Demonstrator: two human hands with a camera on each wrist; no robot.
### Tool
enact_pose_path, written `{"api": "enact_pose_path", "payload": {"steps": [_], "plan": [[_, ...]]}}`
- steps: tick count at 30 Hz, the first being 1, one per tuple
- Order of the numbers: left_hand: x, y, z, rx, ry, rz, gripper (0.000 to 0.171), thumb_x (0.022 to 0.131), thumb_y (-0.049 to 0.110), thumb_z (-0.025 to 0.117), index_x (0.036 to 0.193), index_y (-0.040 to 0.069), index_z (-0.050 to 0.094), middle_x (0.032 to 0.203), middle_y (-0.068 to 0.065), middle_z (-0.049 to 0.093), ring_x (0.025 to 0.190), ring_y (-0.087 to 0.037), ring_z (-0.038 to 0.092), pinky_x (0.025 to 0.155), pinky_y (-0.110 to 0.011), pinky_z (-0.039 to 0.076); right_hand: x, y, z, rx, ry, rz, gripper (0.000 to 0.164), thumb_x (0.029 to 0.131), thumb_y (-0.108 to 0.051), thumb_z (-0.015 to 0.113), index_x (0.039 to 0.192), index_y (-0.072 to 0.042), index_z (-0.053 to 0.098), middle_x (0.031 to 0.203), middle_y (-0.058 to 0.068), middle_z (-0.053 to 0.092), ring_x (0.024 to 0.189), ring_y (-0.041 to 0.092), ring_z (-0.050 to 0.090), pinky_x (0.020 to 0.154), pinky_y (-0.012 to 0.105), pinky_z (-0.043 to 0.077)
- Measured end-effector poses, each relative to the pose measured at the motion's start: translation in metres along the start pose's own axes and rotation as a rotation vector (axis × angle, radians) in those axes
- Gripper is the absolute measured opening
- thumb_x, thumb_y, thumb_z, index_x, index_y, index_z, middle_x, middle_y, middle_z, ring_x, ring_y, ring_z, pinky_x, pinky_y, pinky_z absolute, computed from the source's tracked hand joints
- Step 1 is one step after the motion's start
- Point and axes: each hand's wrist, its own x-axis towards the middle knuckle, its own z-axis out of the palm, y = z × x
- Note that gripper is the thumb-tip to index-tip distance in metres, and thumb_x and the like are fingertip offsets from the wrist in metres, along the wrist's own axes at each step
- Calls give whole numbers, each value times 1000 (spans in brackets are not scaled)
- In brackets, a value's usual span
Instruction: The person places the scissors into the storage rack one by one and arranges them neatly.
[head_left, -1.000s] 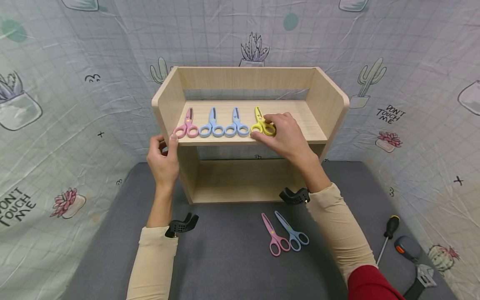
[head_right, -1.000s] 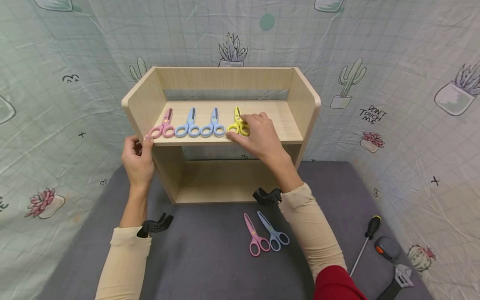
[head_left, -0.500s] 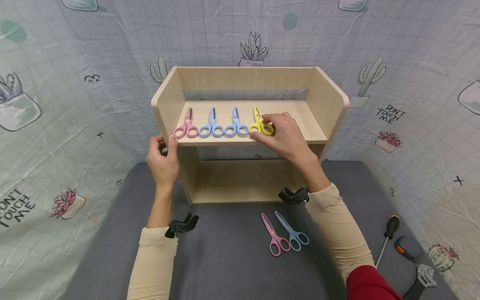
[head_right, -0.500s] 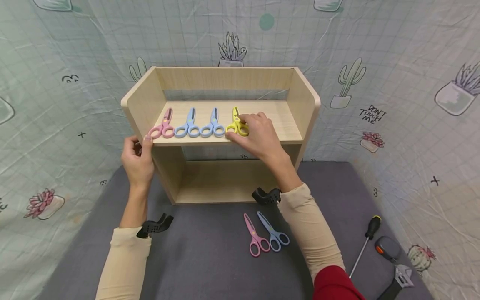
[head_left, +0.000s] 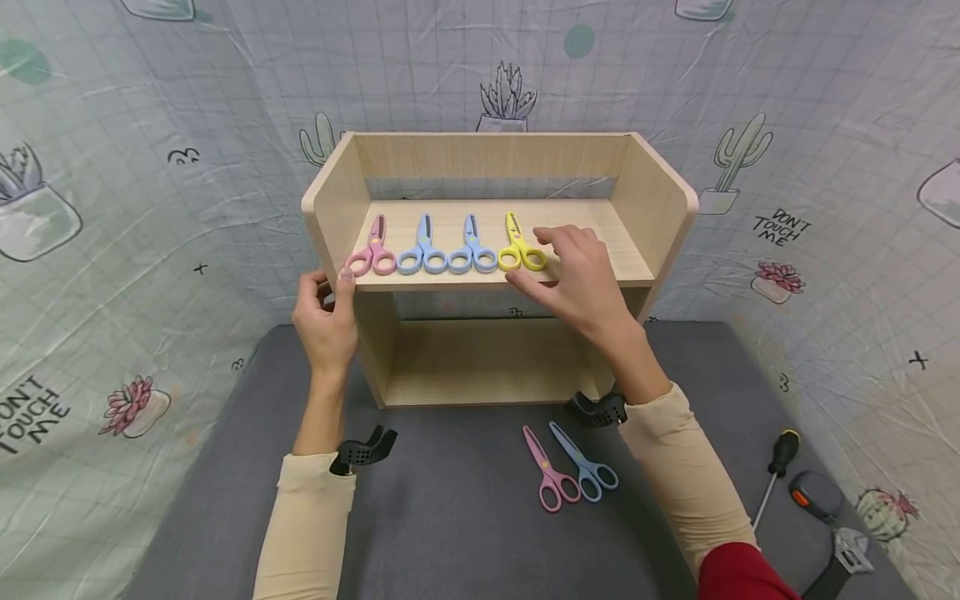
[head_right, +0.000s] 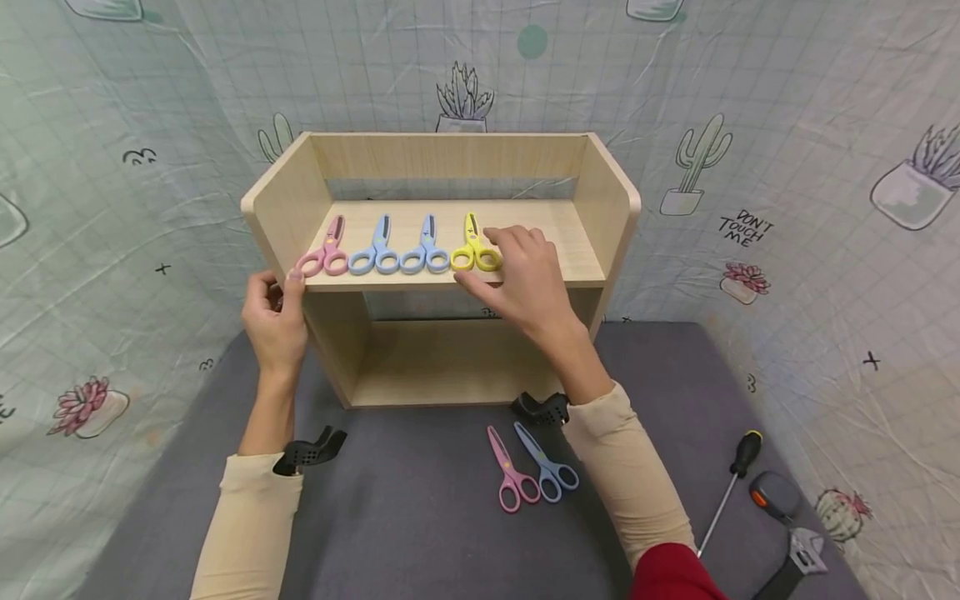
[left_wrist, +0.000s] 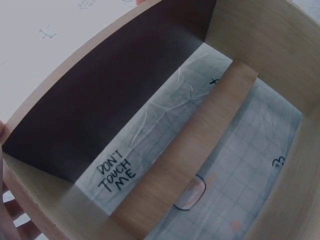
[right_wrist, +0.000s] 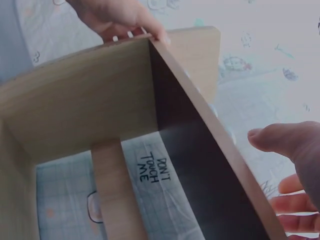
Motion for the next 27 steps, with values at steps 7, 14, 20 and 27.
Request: {"api": "enact_pose_path", "payload": {"steps": [7,14,20,27], "plan": [[0,0,0,-3,-5,4,34,94,16,62,110,-14,59,88,17,57,78,3,59,70,-16,47,-28,-8,-9,28,91,-107,64,77,-36,84,124,3,63,117,19,65,111,36,57,97,49,43],[0,1,-1,-8,-4,-1,32,94,15,62,108,-14,60,88,16,58,78,4,58,70,-14,47,-65,-11,-6,28,101,-182,67,75,-35,84,126,2,63,117,19,63,110,35,56,94,48,45],[1,3,0,-3,-2,1,32,94,14,62,107,-15,60,88,14,57,78,6,58,70,-14,47,-98,-8,3,40,72,-204,67,77,-39,82,126,2,63,117,18,63,106,33,57,88,46,44],[1,2,-1,2,-9,-2,31,94,14,62,108,-14,60,89,13,57,78,5,58,69,-15,47,-132,-6,12,30,-12,-192,66,80,-44,79,128,-2,62,118,15,62,107,30,56,91,46,44]]}}
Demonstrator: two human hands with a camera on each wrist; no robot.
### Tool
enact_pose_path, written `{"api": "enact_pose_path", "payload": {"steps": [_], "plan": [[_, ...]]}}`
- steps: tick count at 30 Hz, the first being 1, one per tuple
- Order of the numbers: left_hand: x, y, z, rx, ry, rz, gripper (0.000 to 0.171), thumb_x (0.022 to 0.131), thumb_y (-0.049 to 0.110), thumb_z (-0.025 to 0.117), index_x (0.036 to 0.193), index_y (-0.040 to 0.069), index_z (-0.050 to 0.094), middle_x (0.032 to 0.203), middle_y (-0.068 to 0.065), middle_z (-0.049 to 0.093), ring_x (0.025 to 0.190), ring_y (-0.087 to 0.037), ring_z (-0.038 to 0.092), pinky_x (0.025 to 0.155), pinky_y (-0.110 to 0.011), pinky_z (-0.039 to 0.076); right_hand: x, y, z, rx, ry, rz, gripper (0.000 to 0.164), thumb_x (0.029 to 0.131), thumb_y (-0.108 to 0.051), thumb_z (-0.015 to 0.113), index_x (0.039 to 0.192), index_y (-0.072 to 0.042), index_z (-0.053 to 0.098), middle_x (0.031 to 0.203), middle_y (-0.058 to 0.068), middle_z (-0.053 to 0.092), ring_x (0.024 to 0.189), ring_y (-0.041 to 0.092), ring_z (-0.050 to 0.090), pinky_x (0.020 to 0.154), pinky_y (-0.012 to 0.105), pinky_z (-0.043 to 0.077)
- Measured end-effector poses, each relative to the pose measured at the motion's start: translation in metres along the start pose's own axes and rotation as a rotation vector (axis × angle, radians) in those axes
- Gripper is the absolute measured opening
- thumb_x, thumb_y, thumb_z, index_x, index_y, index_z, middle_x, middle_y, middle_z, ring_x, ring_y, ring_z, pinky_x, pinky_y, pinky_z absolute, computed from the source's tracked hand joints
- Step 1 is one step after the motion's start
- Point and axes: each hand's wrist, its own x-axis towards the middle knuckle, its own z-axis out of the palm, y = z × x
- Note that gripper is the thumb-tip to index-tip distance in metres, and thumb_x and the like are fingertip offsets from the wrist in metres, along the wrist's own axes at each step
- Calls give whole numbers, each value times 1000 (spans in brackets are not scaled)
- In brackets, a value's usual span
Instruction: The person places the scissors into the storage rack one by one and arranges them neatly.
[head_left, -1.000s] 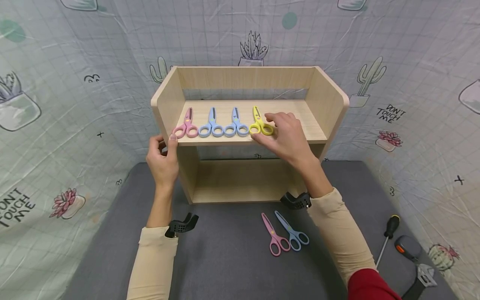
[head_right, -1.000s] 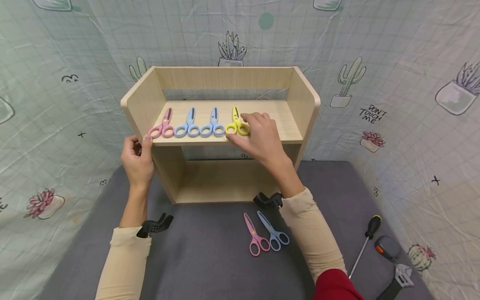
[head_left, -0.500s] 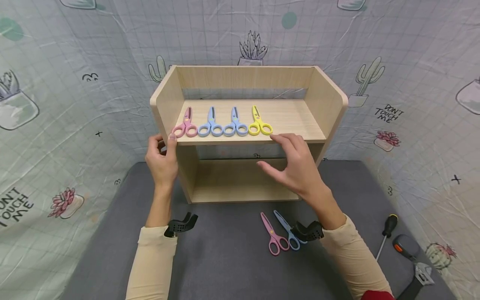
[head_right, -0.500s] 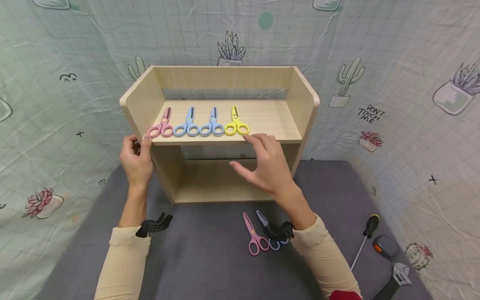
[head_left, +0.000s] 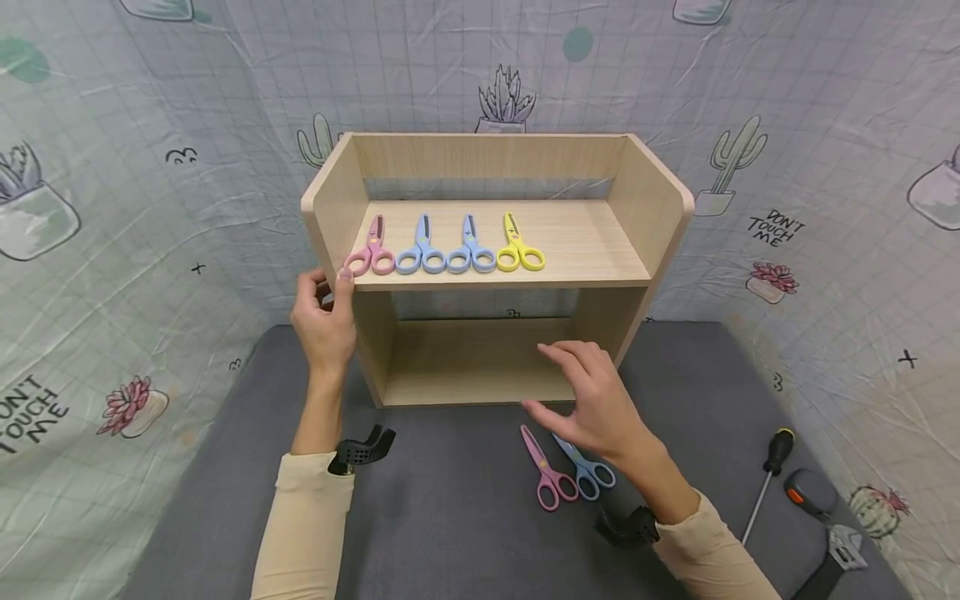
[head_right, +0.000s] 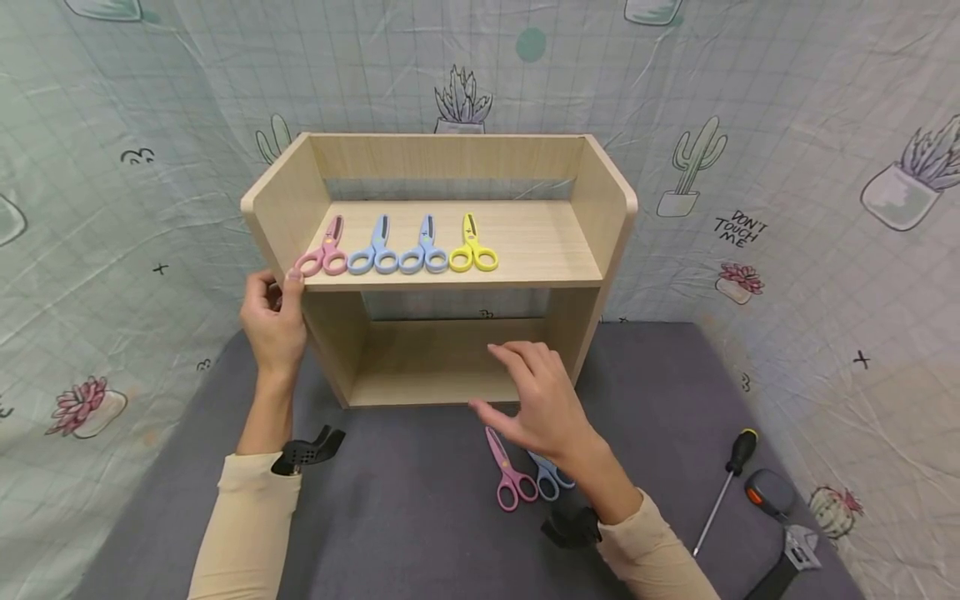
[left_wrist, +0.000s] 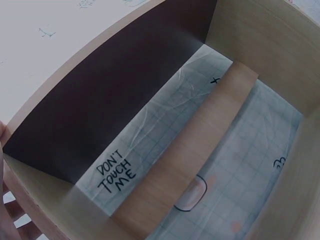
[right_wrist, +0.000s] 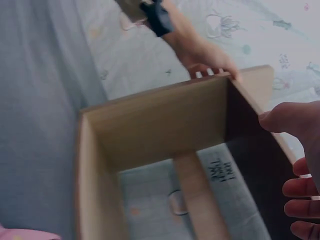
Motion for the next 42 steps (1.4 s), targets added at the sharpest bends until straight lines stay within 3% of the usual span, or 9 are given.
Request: {"api": "enact_pose_path", "payload": {"steps": [22,31,36,39,42], "plan": [[0,0,1,0,-6,-29,34,94,18,62,110,-12,60,90,16,58,79,3,59,69,-16,47,-95,9,30,-29,-161,61,67,79,-50,78,127,-5,63,116,5,63,104,22,57,89,41,46],[8,-32,2,26,8,-29,34,95,21,62,112,-9,61,92,16,58,80,1,60,69,-16,47,-126,10,39,-56,-257,141,72,68,-49,86,124,-9,66,113,-1,62,101,15,55,88,39,47],[9,-39,2,32,12,-24,34,95,23,63,111,-7,62,92,13,59,80,0,61,69,-16,48,-138,8,44,-69,-294,148,73,67,-55,85,122,-11,67,111,-3,61,96,12,54,85,37,46],[9,-38,1,29,10,-21,34,95,23,64,110,-7,63,92,12,59,80,-1,62,68,-15,48,-144,8,47,-71,-311,144,75,67,-60,84,121,-12,67,108,-5,60,94,11,53,84,36,45],[5,-23,1,29,6,-20,34,95,20,62,110,-10,62,92,12,59,80,1,61,69,-15,47,-150,6,49,-85,-331,150,78,65,-68,81,119,-13,68,106,-6,59,93,11,52,83,36,45]]}}
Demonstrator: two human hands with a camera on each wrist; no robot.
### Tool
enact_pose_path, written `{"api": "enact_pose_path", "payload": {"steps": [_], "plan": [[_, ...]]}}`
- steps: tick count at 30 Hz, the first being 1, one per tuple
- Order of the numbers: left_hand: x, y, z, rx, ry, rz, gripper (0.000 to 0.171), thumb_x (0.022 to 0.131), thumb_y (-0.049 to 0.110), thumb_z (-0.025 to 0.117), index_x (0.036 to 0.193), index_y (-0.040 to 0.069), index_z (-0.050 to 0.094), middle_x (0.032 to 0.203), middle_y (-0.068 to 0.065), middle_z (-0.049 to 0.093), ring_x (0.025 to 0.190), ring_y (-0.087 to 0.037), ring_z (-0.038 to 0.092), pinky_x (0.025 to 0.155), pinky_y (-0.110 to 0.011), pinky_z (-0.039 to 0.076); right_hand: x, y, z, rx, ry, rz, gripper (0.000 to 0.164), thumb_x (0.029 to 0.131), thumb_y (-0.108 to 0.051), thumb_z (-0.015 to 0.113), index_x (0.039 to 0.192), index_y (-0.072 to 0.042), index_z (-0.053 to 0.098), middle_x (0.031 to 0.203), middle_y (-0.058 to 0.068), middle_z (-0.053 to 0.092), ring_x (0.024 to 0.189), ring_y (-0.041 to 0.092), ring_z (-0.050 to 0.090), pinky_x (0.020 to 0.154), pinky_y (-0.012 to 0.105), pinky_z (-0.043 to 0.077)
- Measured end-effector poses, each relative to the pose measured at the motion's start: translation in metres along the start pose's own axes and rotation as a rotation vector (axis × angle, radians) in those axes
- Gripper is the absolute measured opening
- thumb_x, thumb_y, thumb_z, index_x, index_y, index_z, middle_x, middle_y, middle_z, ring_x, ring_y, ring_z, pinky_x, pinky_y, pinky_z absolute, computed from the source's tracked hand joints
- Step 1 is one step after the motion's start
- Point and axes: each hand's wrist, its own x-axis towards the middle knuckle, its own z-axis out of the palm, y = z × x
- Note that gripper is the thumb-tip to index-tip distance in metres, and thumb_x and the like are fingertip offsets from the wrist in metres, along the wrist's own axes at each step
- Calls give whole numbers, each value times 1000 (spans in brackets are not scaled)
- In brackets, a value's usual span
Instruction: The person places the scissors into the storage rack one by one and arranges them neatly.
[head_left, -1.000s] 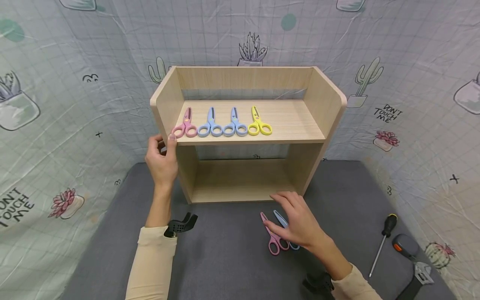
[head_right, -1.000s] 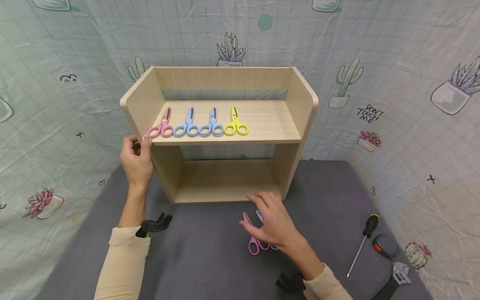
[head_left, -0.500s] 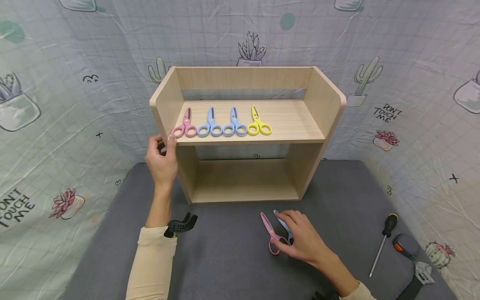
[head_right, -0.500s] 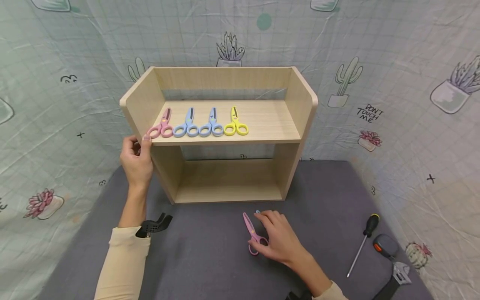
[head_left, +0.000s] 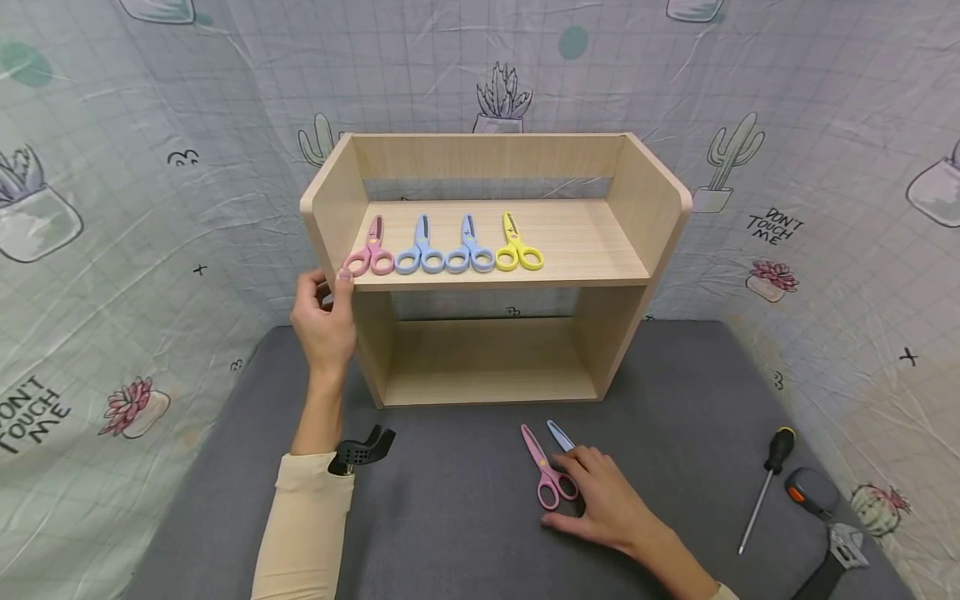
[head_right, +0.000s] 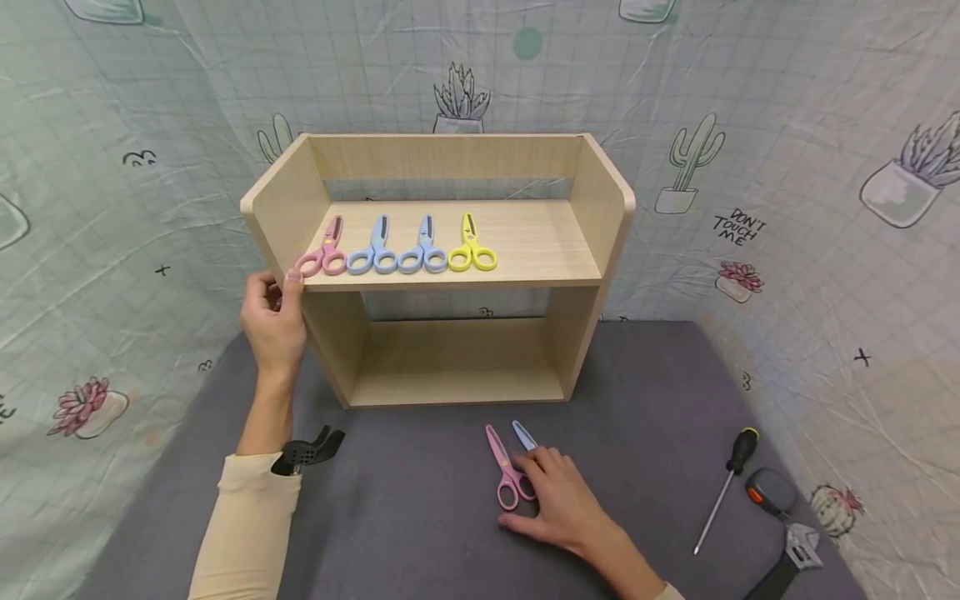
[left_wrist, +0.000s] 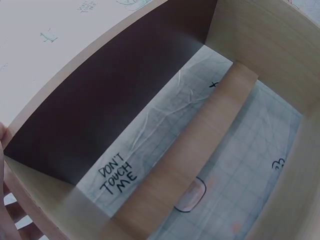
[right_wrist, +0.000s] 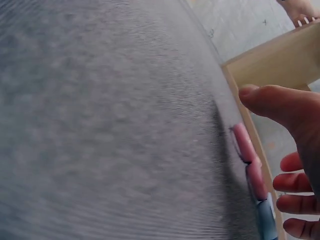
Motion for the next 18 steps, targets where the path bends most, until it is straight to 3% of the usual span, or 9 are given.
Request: {"api": "enact_pose_path", "payload": {"steps": [3,10,14,18], "plan": [[-4,15,-1,-6,0,0,33,95,18,61,109,-12,61,91,12,59,80,3,60,69,-14,47,-4,0,3,-13,-23,4,81,65,-74,78,118,-14,69,105,-7,58,94,11,51,85,36,44],[5,-17,0,12,2,-11,35,95,25,64,112,-6,63,94,7,61,80,0,62,69,-15,48,-7,1,8,-35,-25,-21,69,64,-64,83,111,-15,72,103,-6,55,93,12,50,85,36,42],[5,-19,1,13,6,-14,35,95,24,64,112,-6,63,94,6,61,80,0,62,69,-15,47,-7,0,8,-47,-25,-10,63,66,-60,84,108,-15,73,100,-5,55,90,12,50,82,35,40],[5,-19,1,3,5,-7,35,94,24,64,112,-6,64,94,6,61,81,-2,62,69,-16,48,-7,-5,8,-74,-32,36,64,67,-70,79,104,-18,73,96,-7,53,88,11,48,78,33,37]]}}
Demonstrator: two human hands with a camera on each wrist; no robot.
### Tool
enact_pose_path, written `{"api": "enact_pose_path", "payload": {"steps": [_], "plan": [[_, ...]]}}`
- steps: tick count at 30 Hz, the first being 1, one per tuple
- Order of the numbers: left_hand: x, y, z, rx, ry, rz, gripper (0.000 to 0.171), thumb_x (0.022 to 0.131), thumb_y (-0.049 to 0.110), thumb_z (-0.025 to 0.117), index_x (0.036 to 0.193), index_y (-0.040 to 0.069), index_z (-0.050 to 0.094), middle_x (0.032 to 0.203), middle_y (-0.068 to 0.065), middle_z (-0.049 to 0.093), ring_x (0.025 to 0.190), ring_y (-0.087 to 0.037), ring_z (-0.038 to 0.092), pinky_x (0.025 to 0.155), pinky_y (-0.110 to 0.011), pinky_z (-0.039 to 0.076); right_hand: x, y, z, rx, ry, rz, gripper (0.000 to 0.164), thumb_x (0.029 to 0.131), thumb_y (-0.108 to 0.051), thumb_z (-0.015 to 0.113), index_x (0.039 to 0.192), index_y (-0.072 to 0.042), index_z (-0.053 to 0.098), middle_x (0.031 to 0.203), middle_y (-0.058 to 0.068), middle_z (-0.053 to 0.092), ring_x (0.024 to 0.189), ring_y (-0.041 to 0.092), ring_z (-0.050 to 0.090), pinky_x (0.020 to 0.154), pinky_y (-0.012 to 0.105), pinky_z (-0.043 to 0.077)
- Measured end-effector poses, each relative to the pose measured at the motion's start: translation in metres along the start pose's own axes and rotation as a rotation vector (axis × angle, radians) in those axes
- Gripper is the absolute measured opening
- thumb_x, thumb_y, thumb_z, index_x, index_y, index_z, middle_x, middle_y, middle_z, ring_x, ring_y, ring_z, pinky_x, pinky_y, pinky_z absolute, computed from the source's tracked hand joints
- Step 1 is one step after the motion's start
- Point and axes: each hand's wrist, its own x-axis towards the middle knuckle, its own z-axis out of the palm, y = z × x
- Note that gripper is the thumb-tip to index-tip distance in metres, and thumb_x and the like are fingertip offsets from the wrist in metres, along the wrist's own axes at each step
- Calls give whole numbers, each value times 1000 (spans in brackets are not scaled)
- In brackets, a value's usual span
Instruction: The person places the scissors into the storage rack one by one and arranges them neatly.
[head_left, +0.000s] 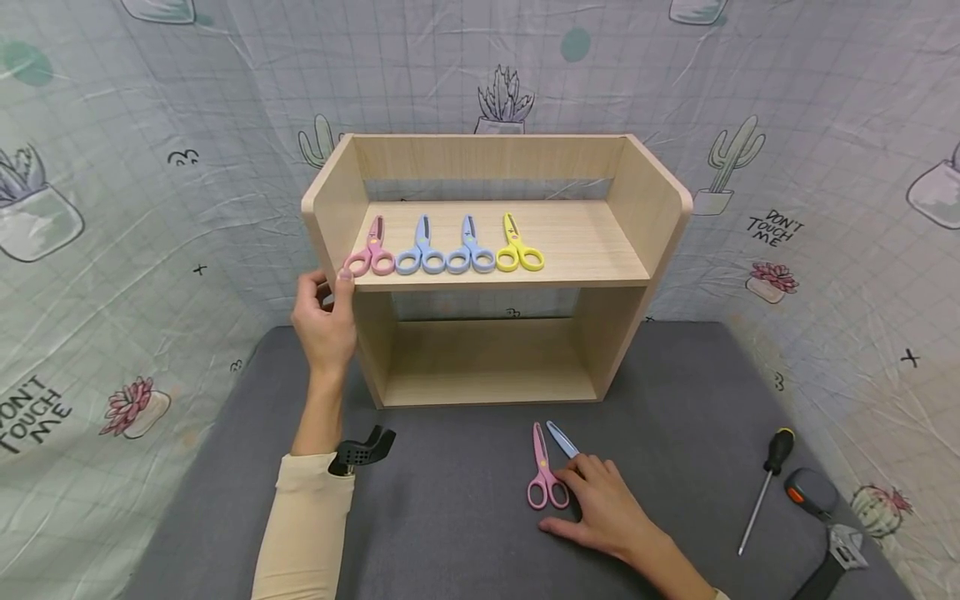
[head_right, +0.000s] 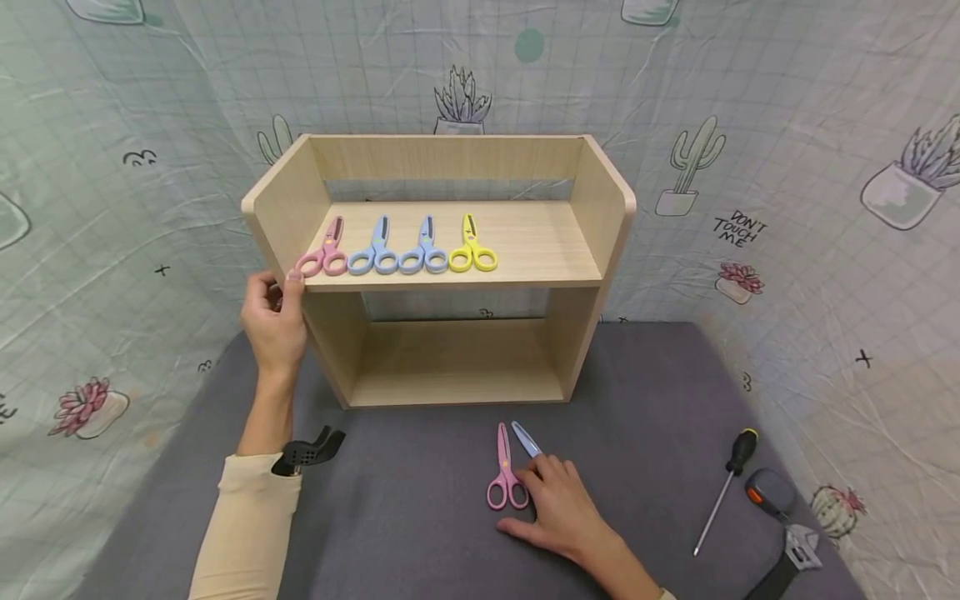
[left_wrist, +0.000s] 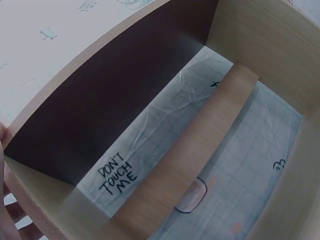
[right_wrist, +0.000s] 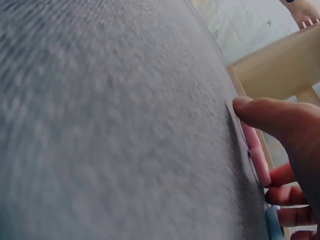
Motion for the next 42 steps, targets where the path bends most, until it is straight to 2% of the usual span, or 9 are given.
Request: {"api": "enact_pose_path", "payload": {"steps": [4,10,13,20,30,35,42], "plan": [[-1,3,-1,-9,-7,8,36,94,27,65,110,-5,64,93,8,61,81,-3,63,69,-16,48,2,-5,2,-47,14,32,62,66,-73,77,98,-20,72,92,-8,51,85,10,48,74,30,34],[-2,6,-1,-14,-13,7,36,94,28,65,110,-4,64,93,12,61,81,-4,64,68,-17,49,6,-10,3,-84,97,6,43,69,-53,83,90,-18,71,86,-6,52,78,12,49,69,29,32],[-2,5,-1,-7,-7,1,35,94,26,65,110,-5,64,92,13,60,80,-2,63,67,-16,48,7,-12,2,-88,111,-4,40,69,-47,84,90,-15,71,85,-5,53,76,14,51,68,30,34],[-2,6,1,-6,5,1,35,95,20,62,112,-11,61,91,16,57,81,1,60,70,-15,47,8,-13,1,-60,92,3,37,68,-37,86,91,-12,73,87,-4,60,76,13,54,69,30,38],[-2,3,-1,-19,-8,5,34,94,26,65,109,-4,64,91,12,60,79,-3,63,66,-17,48,13,-15,-4,-88,55,23,31,62,-32,81,84,-12,72,80,-5,58,72,11,52,65,27,35],[-2,1,-1,-25,-2,9,33,94,25,65,108,-4,63,90,12,60,79,-4,63,66,-17,48,15,-15,-4,-112,62,0,30,63,-32,80,85,-13,71,78,-6,61,72,11,54,64,27,33],[-3,9,1,-7,3,-3,33,94,22,64,110,-7,62,91,17,59,82,1,62,68,-17,47,16,-13,-4,-79,48,-47,30,67,-29,80,90,-10,74,78,-5,57,71,10,51,61,27,40]]}}
